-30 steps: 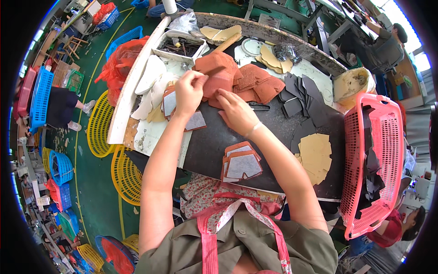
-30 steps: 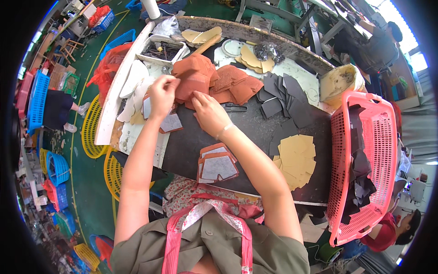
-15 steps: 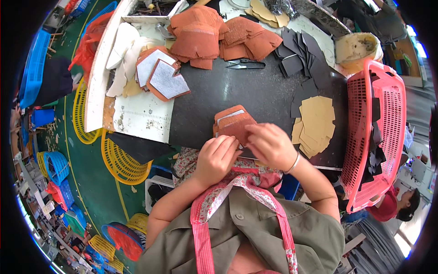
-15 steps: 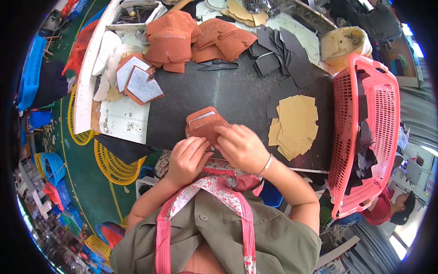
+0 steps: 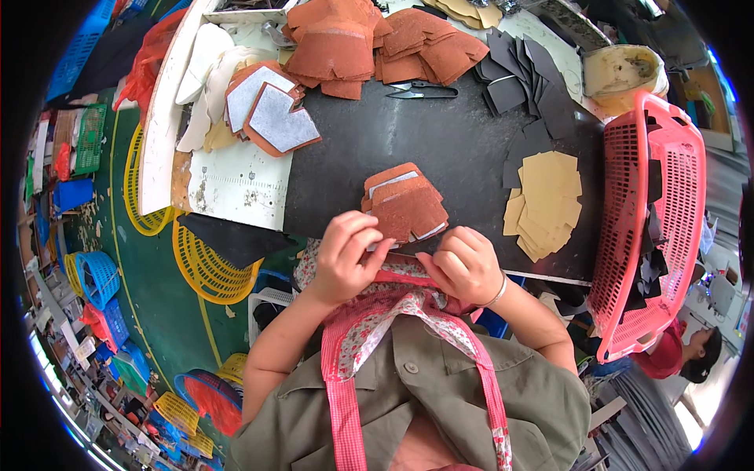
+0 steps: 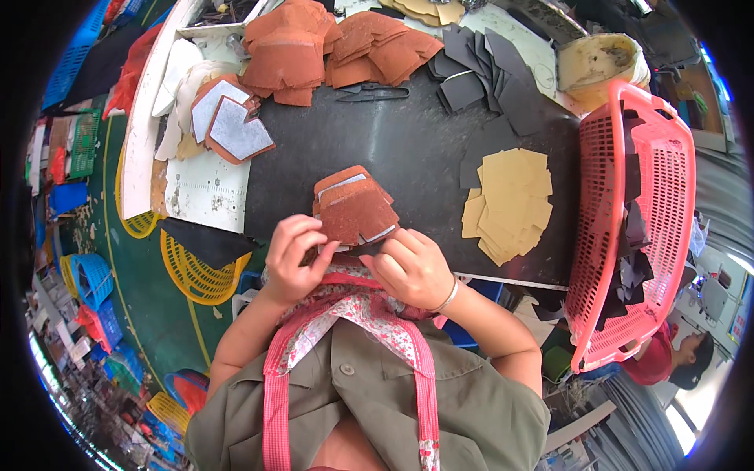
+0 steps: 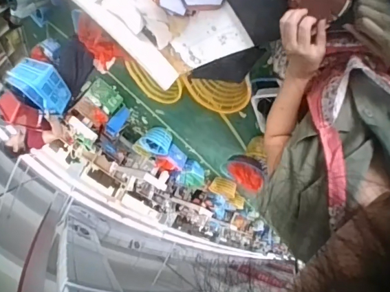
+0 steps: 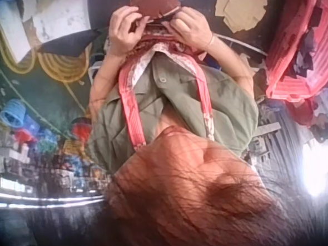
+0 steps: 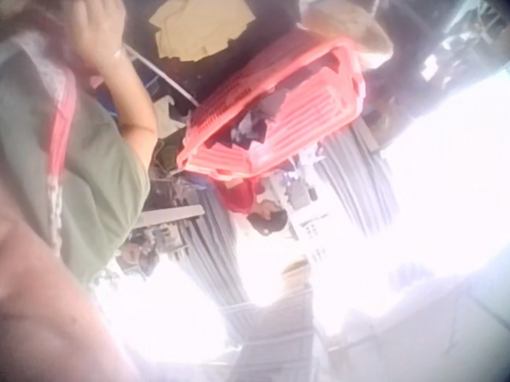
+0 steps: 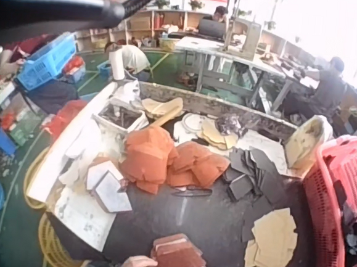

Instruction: The person assembles shoe components by peeling the paper backing off cut fabric liners and attaching them onto cut leather pieces by hand, then stacking the assembled parts.

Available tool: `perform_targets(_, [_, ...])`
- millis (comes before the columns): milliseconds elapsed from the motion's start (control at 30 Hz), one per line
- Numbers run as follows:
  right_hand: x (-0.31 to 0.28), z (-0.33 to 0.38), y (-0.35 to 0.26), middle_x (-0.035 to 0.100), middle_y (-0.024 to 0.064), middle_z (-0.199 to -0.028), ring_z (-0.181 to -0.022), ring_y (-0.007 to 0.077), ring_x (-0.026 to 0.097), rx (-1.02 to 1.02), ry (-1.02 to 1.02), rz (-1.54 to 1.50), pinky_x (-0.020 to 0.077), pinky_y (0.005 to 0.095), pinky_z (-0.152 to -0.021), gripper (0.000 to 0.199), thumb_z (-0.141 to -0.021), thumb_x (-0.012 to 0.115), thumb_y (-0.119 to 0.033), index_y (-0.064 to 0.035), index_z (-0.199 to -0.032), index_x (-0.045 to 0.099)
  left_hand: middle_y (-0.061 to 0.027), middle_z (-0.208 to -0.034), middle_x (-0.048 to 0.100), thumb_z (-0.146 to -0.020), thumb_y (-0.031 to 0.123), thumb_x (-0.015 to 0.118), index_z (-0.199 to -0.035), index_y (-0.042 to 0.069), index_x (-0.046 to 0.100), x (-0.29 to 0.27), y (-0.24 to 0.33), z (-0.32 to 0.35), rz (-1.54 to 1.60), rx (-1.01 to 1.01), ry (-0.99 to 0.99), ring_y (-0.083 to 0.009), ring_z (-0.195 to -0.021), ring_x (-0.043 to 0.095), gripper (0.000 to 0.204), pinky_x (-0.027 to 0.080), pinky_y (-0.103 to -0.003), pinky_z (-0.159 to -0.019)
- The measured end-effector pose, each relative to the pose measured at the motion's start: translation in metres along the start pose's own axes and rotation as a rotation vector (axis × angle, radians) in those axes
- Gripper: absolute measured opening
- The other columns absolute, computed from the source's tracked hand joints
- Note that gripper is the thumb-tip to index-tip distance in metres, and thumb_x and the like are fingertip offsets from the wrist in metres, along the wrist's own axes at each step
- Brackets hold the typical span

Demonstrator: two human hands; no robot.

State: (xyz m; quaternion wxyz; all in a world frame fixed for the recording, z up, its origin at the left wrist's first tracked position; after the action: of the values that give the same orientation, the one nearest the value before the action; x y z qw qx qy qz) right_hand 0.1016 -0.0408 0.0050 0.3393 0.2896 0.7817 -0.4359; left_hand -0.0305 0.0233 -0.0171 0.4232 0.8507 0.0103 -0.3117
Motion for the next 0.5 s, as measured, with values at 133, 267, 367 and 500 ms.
perform_targets(133, [0.014,-0.012,-0.004,0.060,0.0140,-0.108,-0.084,0.0222,0.058,-0.058,-0.020,0.050,0.0477,0.0330,-0.067,0.019,-0.067,0.072,-0.012,-0.0028,-0.077,0.059,-0.0122,-0.104,0.062,-0.072,0.004,0.077,-0.094,0.002,0.063,0.006,-0.012,-0.005,-0.047,-0.043,-0.080,-0.0315,-0.097,0.060,0.026,0.050,-0.041,-0.084])
perform_targets(267, [0.029,-0.013,-0.008,0.061,0.0125,-0.101,-0.084,0.0230,0.057,-0.102,-0.063,0.190,0.0470,0.0351,-0.068,0.018,-0.066,0.072,-0.016,-0.0043,-0.070,0.060,-0.0127,-0.107,0.063,-0.073,0.005,0.076,-0.102,0.001,0.064,0.012,-0.014,0.001,-0.084,-0.040,-0.142,-0.0317,-0.101,0.060,0.032,0.050,-0.040,-0.088])
perform_targets(367, [0.030,-0.003,-0.014,0.059,0.0088,-0.086,-0.079,0.0211,0.055,-0.135,-0.157,0.106,0.0457,0.0344,-0.065,0.017,-0.065,0.073,-0.015,-0.0053,-0.066,0.058,-0.0129,-0.108,0.063,-0.075,0.003,0.073,-0.102,0.000,0.065,0.012,-0.012,0.001,-0.103,-0.035,-0.153,-0.0318,-0.102,0.060,0.028,0.050,-0.041,-0.089])
perform_targets(500, [0.034,0.001,-0.017,0.057,0.0083,-0.083,-0.071,0.0190,0.053,-0.124,-0.152,-0.103,0.0444,0.0321,-0.060,0.019,-0.065,0.074,-0.013,-0.0056,-0.064,0.057,-0.0137,-0.110,0.062,-0.079,0.000,0.068,-0.107,-0.001,0.062,0.008,-0.014,-0.001,-0.037,-0.028,-0.207,-0.0327,-0.102,0.059,0.029,0.049,-0.041,-0.090])
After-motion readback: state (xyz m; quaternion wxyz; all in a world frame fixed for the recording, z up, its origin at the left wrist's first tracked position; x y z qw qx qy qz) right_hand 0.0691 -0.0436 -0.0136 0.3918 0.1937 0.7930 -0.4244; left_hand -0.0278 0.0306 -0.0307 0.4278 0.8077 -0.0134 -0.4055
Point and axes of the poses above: each hand's wrist, its own z-axis away from the middle knuckle, its own x-axis out of the palm, y = z × x, the point moved 9 cm from there along -z, towards the middle knuckle
